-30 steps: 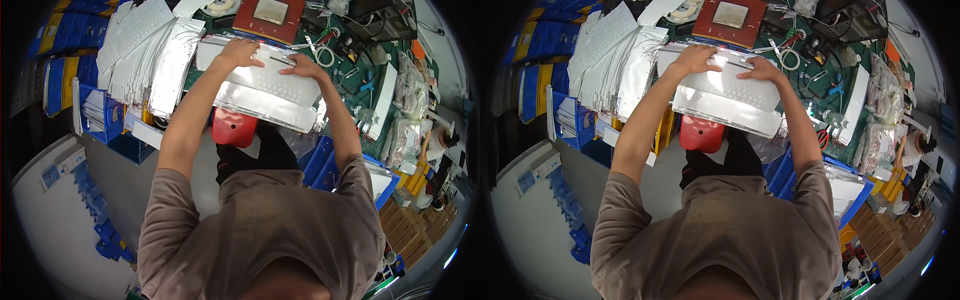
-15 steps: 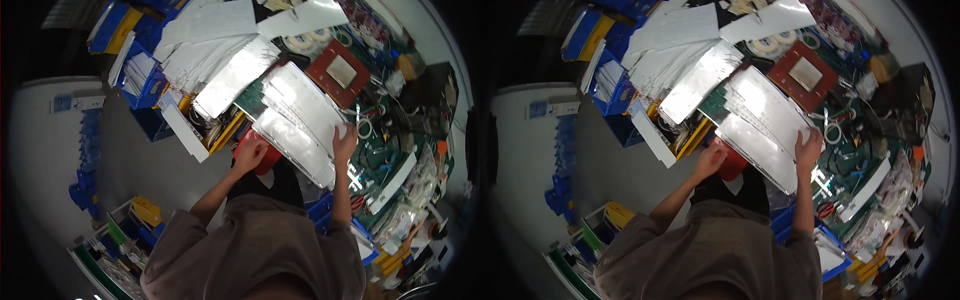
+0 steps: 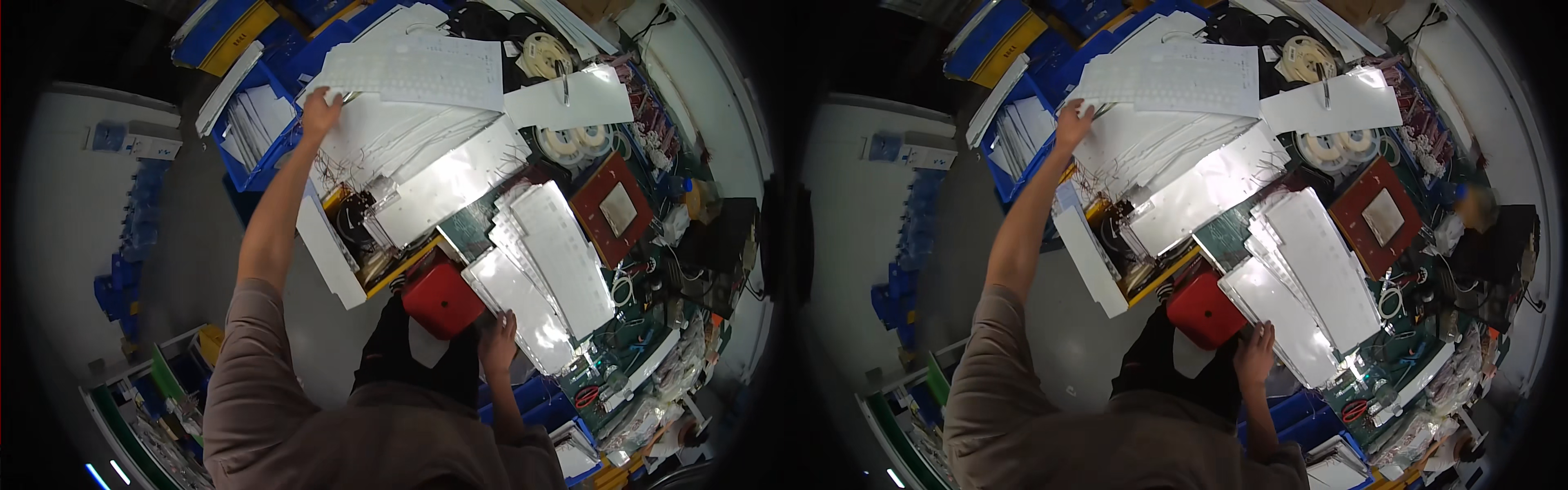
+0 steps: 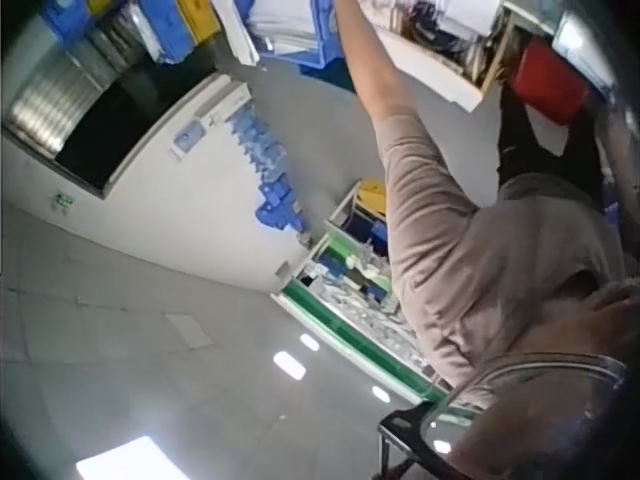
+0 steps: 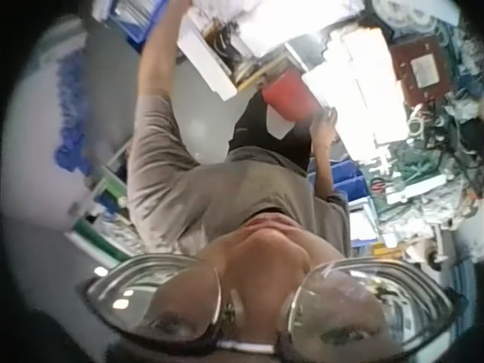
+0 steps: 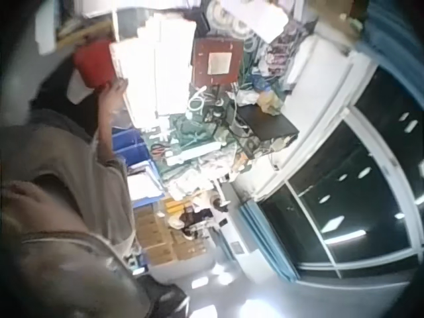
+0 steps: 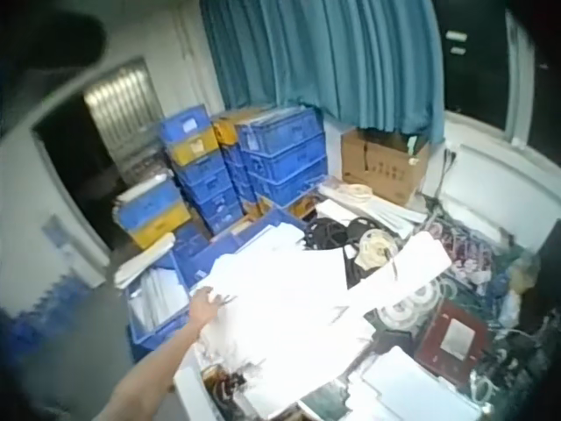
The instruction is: Organizing and stacking white lighting fixture panels into storage bins.
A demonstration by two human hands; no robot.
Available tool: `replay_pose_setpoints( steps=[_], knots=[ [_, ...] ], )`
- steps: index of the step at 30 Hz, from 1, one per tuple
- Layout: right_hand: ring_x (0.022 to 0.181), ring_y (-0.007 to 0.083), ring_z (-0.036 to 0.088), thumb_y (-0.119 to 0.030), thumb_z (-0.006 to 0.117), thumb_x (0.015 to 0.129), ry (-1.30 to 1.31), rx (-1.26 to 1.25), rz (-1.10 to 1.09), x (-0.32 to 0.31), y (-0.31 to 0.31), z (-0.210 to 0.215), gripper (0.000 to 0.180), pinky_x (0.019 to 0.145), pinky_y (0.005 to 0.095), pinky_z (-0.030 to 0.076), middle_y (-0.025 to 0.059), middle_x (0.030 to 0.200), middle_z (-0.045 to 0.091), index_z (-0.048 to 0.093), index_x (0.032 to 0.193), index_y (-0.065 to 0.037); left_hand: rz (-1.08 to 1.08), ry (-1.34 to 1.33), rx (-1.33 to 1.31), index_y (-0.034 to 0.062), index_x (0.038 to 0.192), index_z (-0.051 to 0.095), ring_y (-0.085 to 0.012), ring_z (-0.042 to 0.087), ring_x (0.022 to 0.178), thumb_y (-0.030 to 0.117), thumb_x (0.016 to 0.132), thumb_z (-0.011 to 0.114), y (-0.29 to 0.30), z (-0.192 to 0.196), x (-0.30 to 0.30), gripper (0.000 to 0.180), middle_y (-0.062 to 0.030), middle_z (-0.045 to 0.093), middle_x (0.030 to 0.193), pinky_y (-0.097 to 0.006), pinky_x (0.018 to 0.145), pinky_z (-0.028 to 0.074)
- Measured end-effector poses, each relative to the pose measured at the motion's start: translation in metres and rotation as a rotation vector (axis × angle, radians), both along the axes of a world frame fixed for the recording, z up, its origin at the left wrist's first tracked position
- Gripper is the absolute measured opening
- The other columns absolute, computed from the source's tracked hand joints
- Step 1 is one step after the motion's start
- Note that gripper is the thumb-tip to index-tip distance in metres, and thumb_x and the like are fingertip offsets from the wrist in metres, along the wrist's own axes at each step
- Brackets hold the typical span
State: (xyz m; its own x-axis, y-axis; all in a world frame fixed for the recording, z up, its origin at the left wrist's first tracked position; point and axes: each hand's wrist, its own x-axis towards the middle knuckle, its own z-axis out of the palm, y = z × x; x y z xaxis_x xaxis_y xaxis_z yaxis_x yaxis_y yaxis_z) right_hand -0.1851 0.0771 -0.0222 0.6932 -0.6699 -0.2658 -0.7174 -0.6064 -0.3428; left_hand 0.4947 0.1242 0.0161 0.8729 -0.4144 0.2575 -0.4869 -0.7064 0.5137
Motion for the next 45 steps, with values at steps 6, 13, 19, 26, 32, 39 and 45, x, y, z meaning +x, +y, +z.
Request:
replay_pose_setpoints(
  steps=[6,13,19,26,32,39,45],
  knots=[
    [0.137,0.0432,0.038,-0.016,0.067,0.082,0.052,-0.066,-0.068,0.013,0.012,0.002,0.069,0.099,0.0439,0.048,0.0249,0.148,0.037,0.038,0.142,0.000,0.315,0.196,0.171,-0.0061,0.125,0.057,-0.0351,0.061,0.104,0.054,0.079,0.069,-0.061,-0.007,0.073,0.076,-0.0250,0.061,0.119,-0.039,0.093,0.050],
    [0.139,0.0406,0.037,-0.018,0.070,0.082,0.058,-0.112,-0.110,0.021,0.022,-0.003,0.074,0.103,0.0427,0.045,0.0226,0.150,0.035,0.035,0.146,-0.002,0.165,0.454,0.249,-0.0074,0.136,0.044,-0.0404,0.046,0.122,0.073,0.068,0.071,-0.073,-0.014,0.098,0.109,-0.0279,0.045,0.134,-0.047,0.101,0.042],
    [0.140,0.0402,0.036,-0.021,0.070,0.083,0.085,-0.135,-0.107,0.022,0.024,-0.003,0.075,0.102,0.0424,0.045,0.0223,0.150,0.036,0.034,0.146,-0.002,0.209,0.446,0.410,-0.0065,0.138,0.042,-0.0430,0.035,0.128,0.081,0.056,0.074,-0.085,-0.016,0.091,0.124,-0.0286,0.036,0.138,-0.052,0.102,0.039],
    [0.140,0.0405,0.036,-0.024,0.070,0.083,0.091,-0.133,-0.117,0.023,0.024,-0.005,0.076,0.101,0.0420,0.046,0.0222,0.151,0.035,0.034,0.146,-0.002,0.148,0.517,0.520,-0.0039,0.143,0.036,-0.0382,0.038,0.125,0.081,0.056,0.075,-0.090,-0.002,0.113,0.128,-0.0230,0.038,0.137,-0.046,0.105,0.037],
    [0.139,0.0407,0.037,-0.026,0.071,0.083,0.127,-0.140,-0.118,0.024,0.025,-0.005,0.077,0.099,0.0421,0.048,0.0227,0.151,0.035,0.034,0.146,-0.002,0.216,0.608,0.473,-0.0052,0.142,0.034,-0.0384,0.038,0.125,0.078,0.055,0.078,-0.095,-0.007,0.125,0.128,-0.0235,0.038,0.137,-0.047,0.104,0.036],
    [0.138,0.0407,0.039,-0.027,0.071,0.082,0.172,-0.144,-0.115,0.024,0.026,-0.002,0.076,0.096,0.0415,0.050,0.0232,0.151,0.035,0.036,0.145,-0.003,0.230,0.496,0.367,-0.0085,0.138,0.035,-0.0418,0.043,0.125,0.069,0.054,0.085,-0.098,-0.007,0.122,0.125,-0.0272,0.042,0.136,-0.050,0.102,0.040],
    [0.130,0.0396,0.048,-0.030,0.072,0.082,0.225,-0.044,-0.153,0.036,0.015,0.014,0.066,0.094,0.0403,0.050,0.0230,0.145,0.042,0.049,0.136,-0.001,0.096,0.487,0.182,-0.0132,0.135,0.032,-0.0386,0.057,0.118,0.056,0.056,0.091,-0.100,0.019,0.133,0.120,-0.0263,0.053,0.129,-0.046,0.099,0.048]
  ],
)
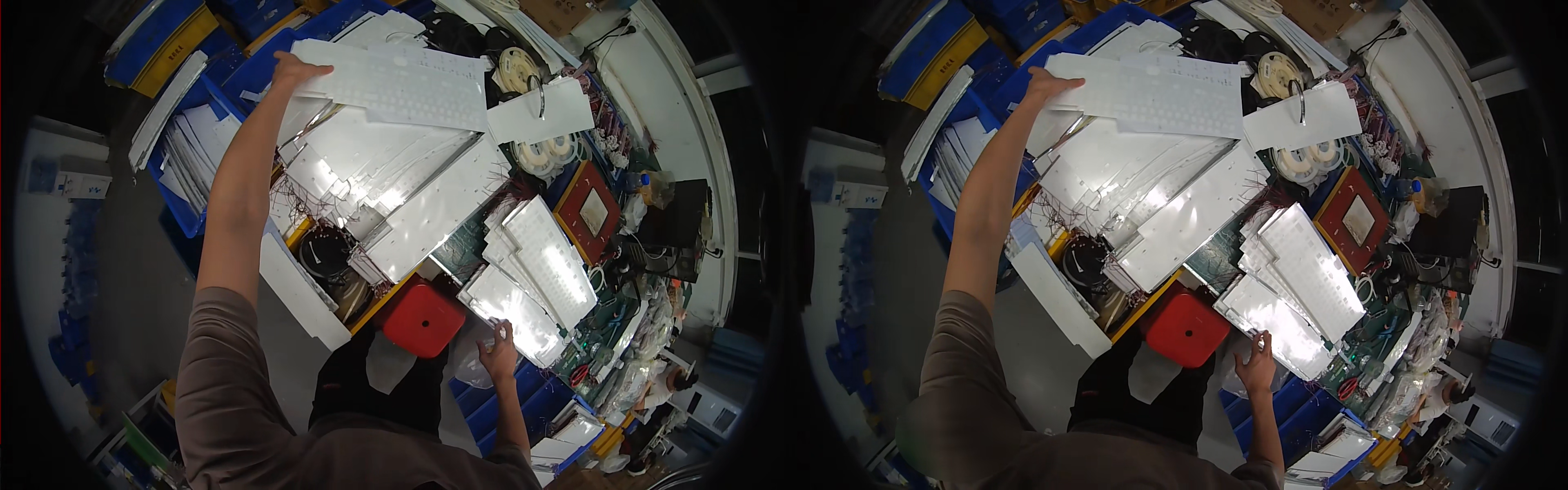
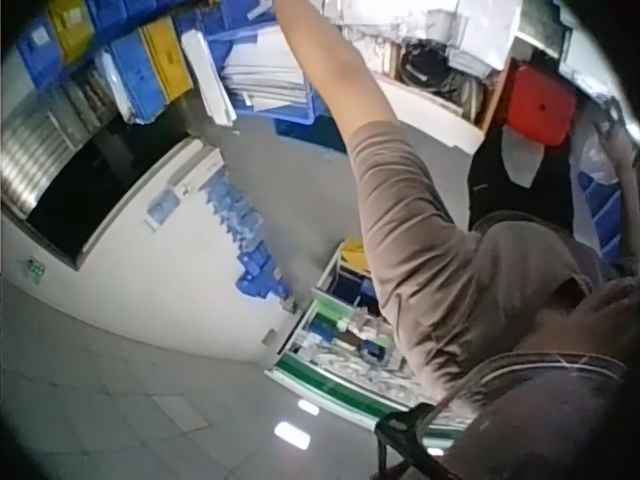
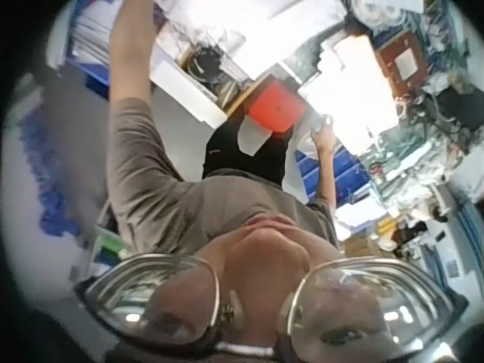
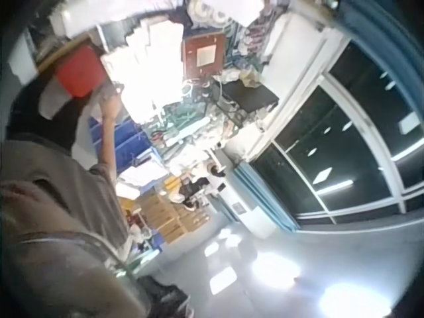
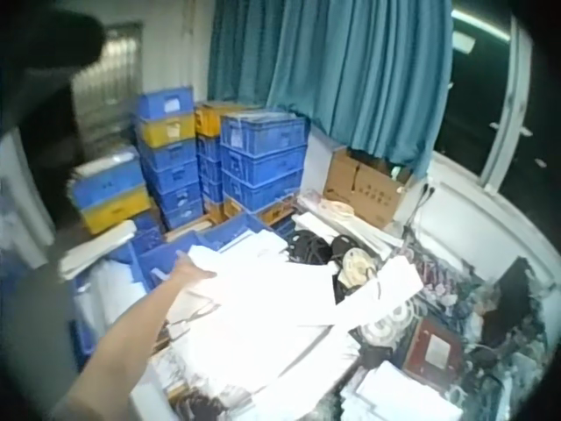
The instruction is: Organizing and stacking white lighting fixture panels into storage bins.
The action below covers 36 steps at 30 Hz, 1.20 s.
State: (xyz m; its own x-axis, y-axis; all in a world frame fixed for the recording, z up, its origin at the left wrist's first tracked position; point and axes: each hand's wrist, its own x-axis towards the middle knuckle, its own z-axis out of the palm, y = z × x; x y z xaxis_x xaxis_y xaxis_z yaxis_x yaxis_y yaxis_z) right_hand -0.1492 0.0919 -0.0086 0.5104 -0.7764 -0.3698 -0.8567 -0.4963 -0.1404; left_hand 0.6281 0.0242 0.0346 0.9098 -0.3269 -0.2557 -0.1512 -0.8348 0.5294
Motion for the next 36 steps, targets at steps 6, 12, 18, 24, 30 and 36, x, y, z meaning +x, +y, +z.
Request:
replay_pose_setpoints(
  steps=[6,12,18,24,30,36],
  knots=[
    [0.109,0.0357,0.060,-0.027,0.071,0.084,-0.144,0.052,-0.115,0.016,-0.027,0.021,0.044,0.090,0.0393,0.051,0.0181,0.126,0.058,0.063,0.117,0.001,0.013,0.022,-0.099,-0.0157,0.131,0.039,-0.0316,0.069,0.097,0.044,0.056,0.093,0.012,0.034,0.002,0.110,-0.0229,0.063,0.115,-0.039,0.089,0.055],
    [0.085,0.0210,0.062,-0.012,0.067,0.090,-0.836,0.401,-0.094,0.190,-0.020,0.080,0.023,0.079,0.0287,0.049,0.0105,0.100,0.067,0.066,0.110,-0.001,0.113,0.117,-0.369,-0.0163,0.119,0.054,-0.0293,0.071,0.088,0.035,0.057,0.092,0.007,0.149,-0.095,0.089,-0.0246,0.068,0.104,-0.037,0.082,0.057],
    [0.091,0.0160,0.062,-0.018,0.063,0.095,-1.090,0.773,-0.142,0.335,-0.038,0.080,0.027,0.085,0.0261,0.048,0.0073,0.105,0.067,0.065,0.114,0.002,0.067,0.123,-0.496,-0.0130,0.110,0.062,-0.0296,0.072,0.078,0.020,0.058,0.090,-0.010,0.169,-0.118,0.068,-0.0228,0.071,0.096,-0.035,0.073,0.060],
    [0.096,0.0220,0.064,-0.028,0.064,0.095,-1.482,1.334,-0.866,0.418,-0.055,0.062,0.041,0.090,0.0327,0.050,0.0144,0.115,0.065,0.061,0.119,0.004,0.012,0.078,-0.442,-0.0103,0.108,0.065,-0.0266,0.071,0.079,0.018,0.059,0.090,0.004,0.147,-0.115,0.062,-0.0203,0.072,0.095,-0.032,0.070,0.059],
    [0.098,0.0264,0.064,-0.038,0.062,0.095,-1.083,1.120,-0.893,0.448,-0.044,0.010,0.046,0.090,0.0360,0.051,0.0143,0.116,0.065,0.063,0.116,0.003,0.092,0.239,-0.507,-0.0071,0.106,0.068,-0.0238,0.070,0.079,0.010,0.063,0.085,0.001,0.204,-0.169,0.049,-0.0164,0.072,0.095,-0.029,0.067,0.057],
    [0.105,0.0302,0.063,-0.040,0.067,0.091,-0.227,0.704,-0.260,0.435,-0.023,0.067,0.058,0.095,0.0391,0.049,0.0193,0.115,0.063,0.055,0.123,0.007,0.041,0.100,-0.828,-0.0089,0.107,0.065,-0.0284,0.071,0.076,0.002,0.061,0.084,0.012,0.241,-0.166,0.051,-0.0192,0.071,0.096,-0.034,0.065,0.061]
  ],
)
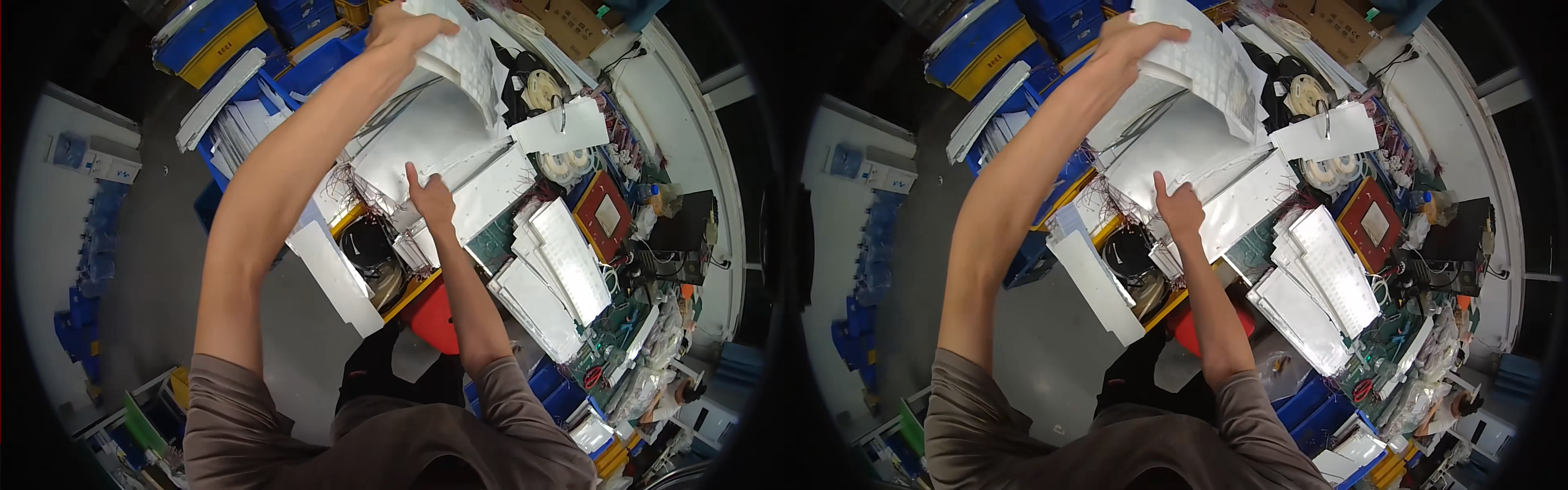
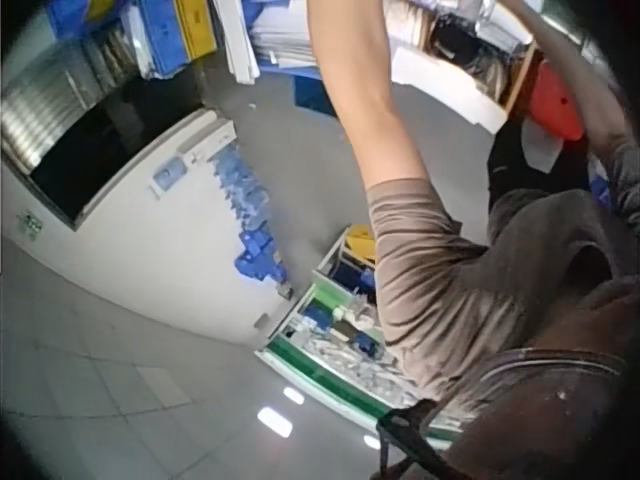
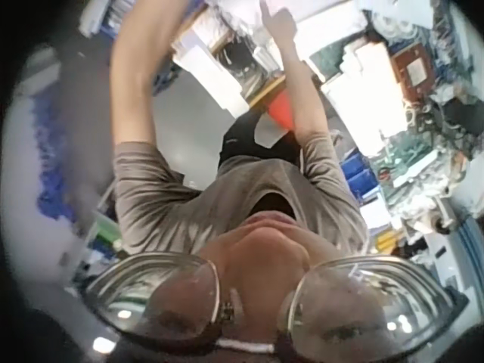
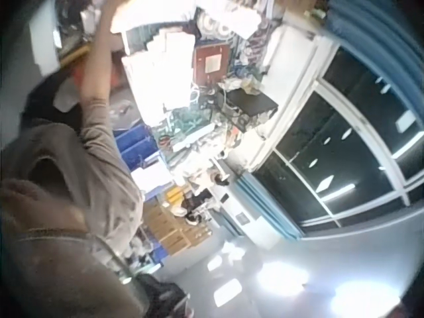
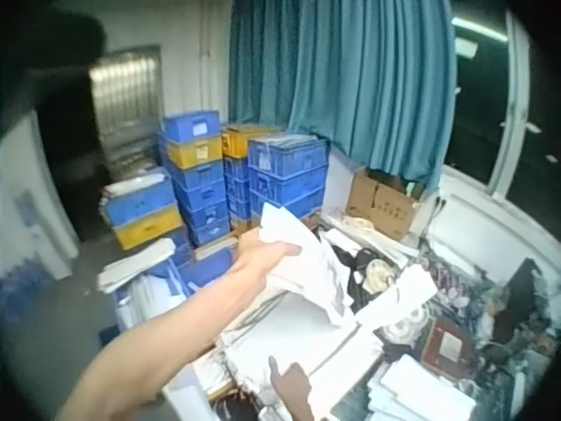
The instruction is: Organizing and stacking white lighting fixture panels into storage bins.
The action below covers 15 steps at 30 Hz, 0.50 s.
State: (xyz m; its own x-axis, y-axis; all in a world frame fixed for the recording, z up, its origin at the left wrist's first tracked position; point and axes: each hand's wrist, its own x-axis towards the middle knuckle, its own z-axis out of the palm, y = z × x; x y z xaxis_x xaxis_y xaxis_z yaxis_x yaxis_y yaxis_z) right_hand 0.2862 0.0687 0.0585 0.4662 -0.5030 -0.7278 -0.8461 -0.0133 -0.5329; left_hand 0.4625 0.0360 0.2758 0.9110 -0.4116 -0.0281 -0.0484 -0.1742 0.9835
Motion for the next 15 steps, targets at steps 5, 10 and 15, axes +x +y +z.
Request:
replay_pose_setpoints(
  steps=[5,10,15],
  knots=[
    [0.105,0.0310,0.064,-0.045,0.068,0.089,-0.878,0.040,-0.197,-0.035,0.037,0.065,0.065,0.097,0.0417,0.050,0.0200,0.118,0.063,0.053,0.126,0.007,-0.111,0.172,-0.223,-0.0074,0.114,0.062,-0.0253,0.071,0.081,0.003,0.070,0.080,0.089,0.062,-0.049,0.048,-0.0183,0.071,0.098,-0.030,0.070,0.059],
    [0.104,0.0291,0.065,-0.043,0.066,0.092,-1.607,1.277,-0.847,-0.034,0.064,0.169,0.059,0.097,0.0398,0.050,0.0171,0.117,0.065,0.056,0.126,0.004,0.061,0.332,-0.266,-0.0062,0.121,0.055,-0.0243,0.069,0.086,0.004,0.073,0.080,0.170,0.075,-0.108,0.055,-0.0179,0.068,0.104,-0.029,0.072,0.058],
    [0.102,0.0285,0.066,-0.031,0.065,0.094,-1.165,0.855,-1.152,-0.062,0.073,0.171,0.049,0.092,0.0387,0.053,0.0168,0.115,0.065,0.054,0.128,0.003,0.351,0.417,-0.256,-0.0070,0.130,0.046,-0.0248,0.067,0.095,0.004,0.078,0.079,0.243,0.008,-0.189,0.062,-0.0195,0.063,0.113,-0.029,0.082,0.056]
  ],
)
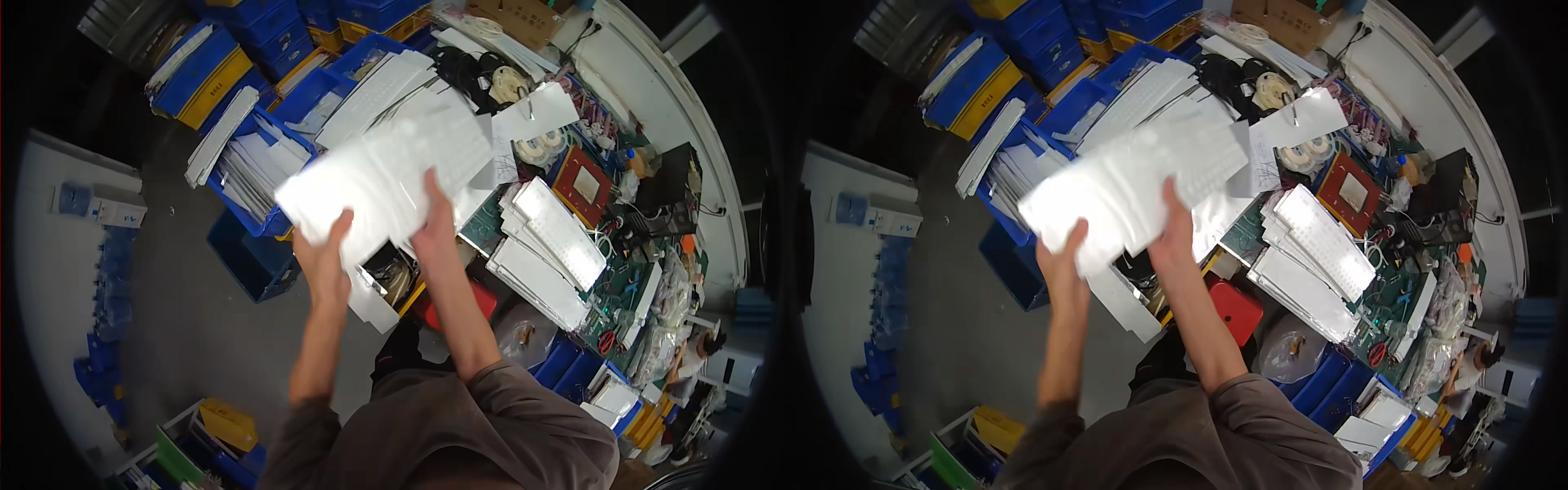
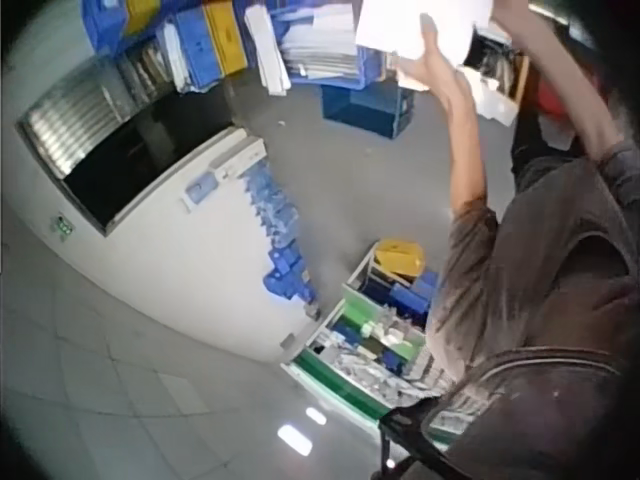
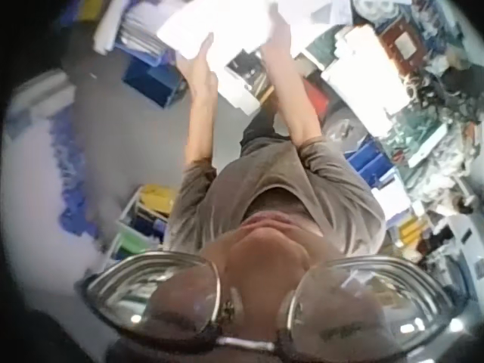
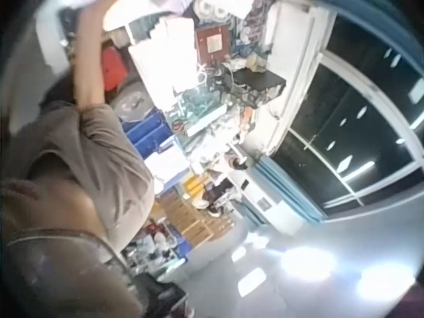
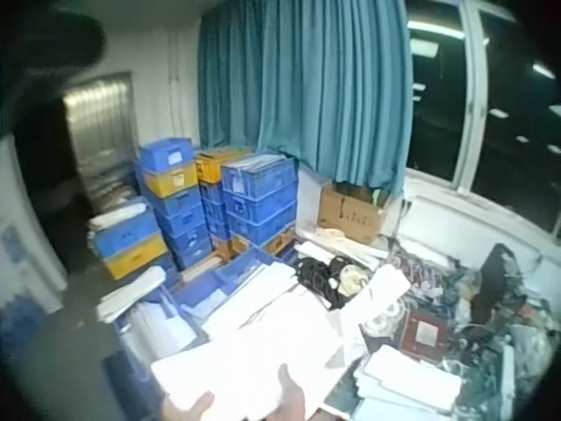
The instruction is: Organizing and stacking white lighting fixture panels into storage bins.
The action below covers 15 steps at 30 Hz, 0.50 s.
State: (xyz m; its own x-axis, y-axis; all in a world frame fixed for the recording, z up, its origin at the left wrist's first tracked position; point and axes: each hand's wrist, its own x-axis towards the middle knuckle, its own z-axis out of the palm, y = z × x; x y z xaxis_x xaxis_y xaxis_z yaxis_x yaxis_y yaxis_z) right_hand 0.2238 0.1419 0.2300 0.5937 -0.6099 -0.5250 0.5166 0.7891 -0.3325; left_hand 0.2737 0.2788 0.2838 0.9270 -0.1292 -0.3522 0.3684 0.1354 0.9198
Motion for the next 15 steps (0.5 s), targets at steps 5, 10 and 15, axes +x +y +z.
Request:
replay_pose_setpoints(
  steps=[5,10,15],
  knots=[
    [0.100,0.0270,0.066,-0.016,0.065,0.094,0.261,-0.084,0.159,-0.053,0.045,0.000,0.043,0.088,0.0376,0.054,0.0170,0.114,0.066,0.052,0.129,0.004,0.130,0.244,-0.131,-0.0050,0.135,0.043,-0.0217,0.063,0.104,0.001,0.085,0.071,0.067,-0.057,-0.085,0.057,-0.0172,0.060,0.120,-0.027,0.087,0.052],
    [0.101,0.0264,0.066,-0.011,0.069,0.089,0.460,-0.256,0.281,-0.107,0.055,-0.009,0.050,0.088,0.0371,0.054,0.0181,0.114,0.065,0.049,0.132,0.003,-0.164,0.149,-0.179,-0.0036,0.132,0.044,-0.0221,0.059,0.109,0.019,0.095,0.063,0.136,-0.105,-0.138,0.047,-0.0161,0.060,0.116,-0.033,0.097,0.045],
    [0.100,0.0270,0.066,-0.009,0.075,0.083,0.365,-0.373,0.317,-0.165,0.043,-0.006,0.059,0.087,0.0377,0.054,0.0181,0.115,0.065,0.047,0.134,0.002,-0.621,-0.031,-0.308,-0.0031,0.133,0.045,-0.0233,0.055,0.115,0.044,0.101,0.045,0.161,-0.084,-0.103,0.057,-0.0175,0.057,0.124,-0.036,0.100,0.040]
  ],
)
